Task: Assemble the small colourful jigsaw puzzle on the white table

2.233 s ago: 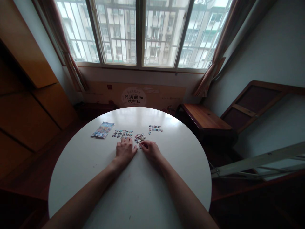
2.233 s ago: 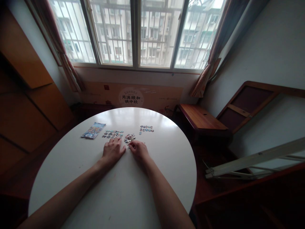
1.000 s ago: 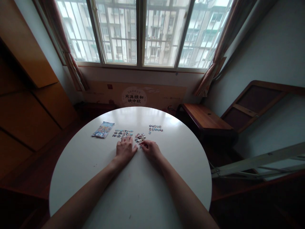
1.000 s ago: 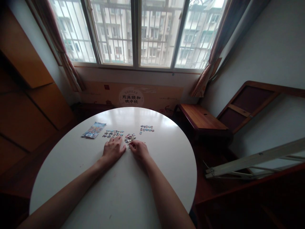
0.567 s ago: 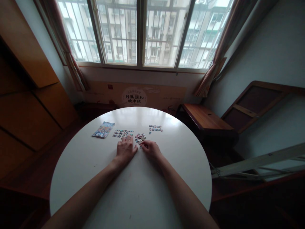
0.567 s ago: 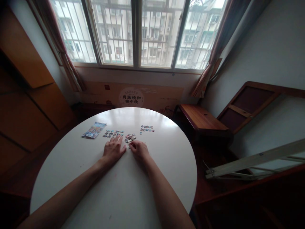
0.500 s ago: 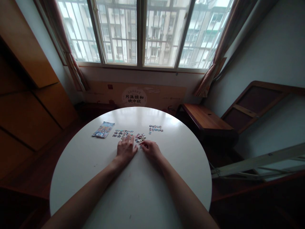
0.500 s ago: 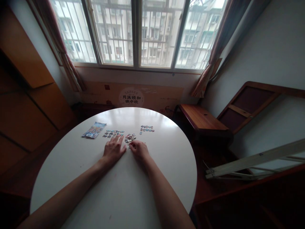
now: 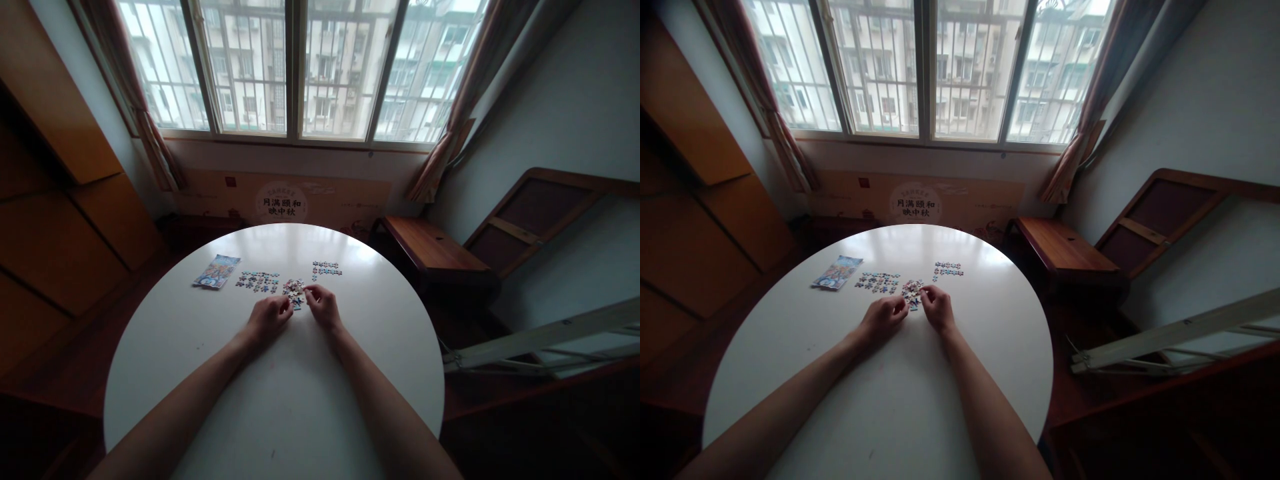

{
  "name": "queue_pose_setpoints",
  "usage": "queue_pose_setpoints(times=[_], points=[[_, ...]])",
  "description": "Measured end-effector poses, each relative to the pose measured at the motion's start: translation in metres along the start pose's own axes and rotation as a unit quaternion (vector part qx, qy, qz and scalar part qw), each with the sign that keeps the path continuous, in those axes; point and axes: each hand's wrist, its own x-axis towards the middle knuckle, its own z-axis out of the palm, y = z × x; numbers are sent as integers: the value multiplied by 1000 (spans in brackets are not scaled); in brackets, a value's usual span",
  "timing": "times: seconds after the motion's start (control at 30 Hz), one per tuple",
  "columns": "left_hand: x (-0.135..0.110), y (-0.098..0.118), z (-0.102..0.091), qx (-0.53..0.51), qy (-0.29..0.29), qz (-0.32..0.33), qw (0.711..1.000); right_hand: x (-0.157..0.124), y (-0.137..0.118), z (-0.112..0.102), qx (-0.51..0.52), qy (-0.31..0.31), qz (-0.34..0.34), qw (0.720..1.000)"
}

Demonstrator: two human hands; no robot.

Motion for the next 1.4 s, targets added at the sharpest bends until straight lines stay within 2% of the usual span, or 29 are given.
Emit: queue_pose_setpoints(times=[0.13, 0.27, 0.37, 0.5, 0.6, 0.8, 1.0, 1.4], points=[[-1, 1, -1, 0, -3, 16, 1000, 5, 3, -3, 78, 78, 40, 993], [-1, 0, -1, -5, -6, 22, 1000, 6, 4, -5, 85, 109, 52, 989], [0, -1, 0, -5, -1, 31, 1000, 4, 3, -4, 44, 89, 44, 994], [0, 0, 0, -1, 0, 27, 1000, 0, 1, -2, -57, 31, 14, 998], [-1, 0, -1, -3, 1, 26, 1000, -1, 0, -1, -114, -7, -17, 993], [-1, -1, 1, -16, 6, 31, 999, -2, -3, -2, -188, -39, -61, 979], [0, -2, 1, 0, -8, 25, 1000, -5, -3, -2, -218, -88, -67, 970], [0, 1, -1, -2, -11, 16, 1000, -4, -1, -1, -197, -92, -49, 975]])
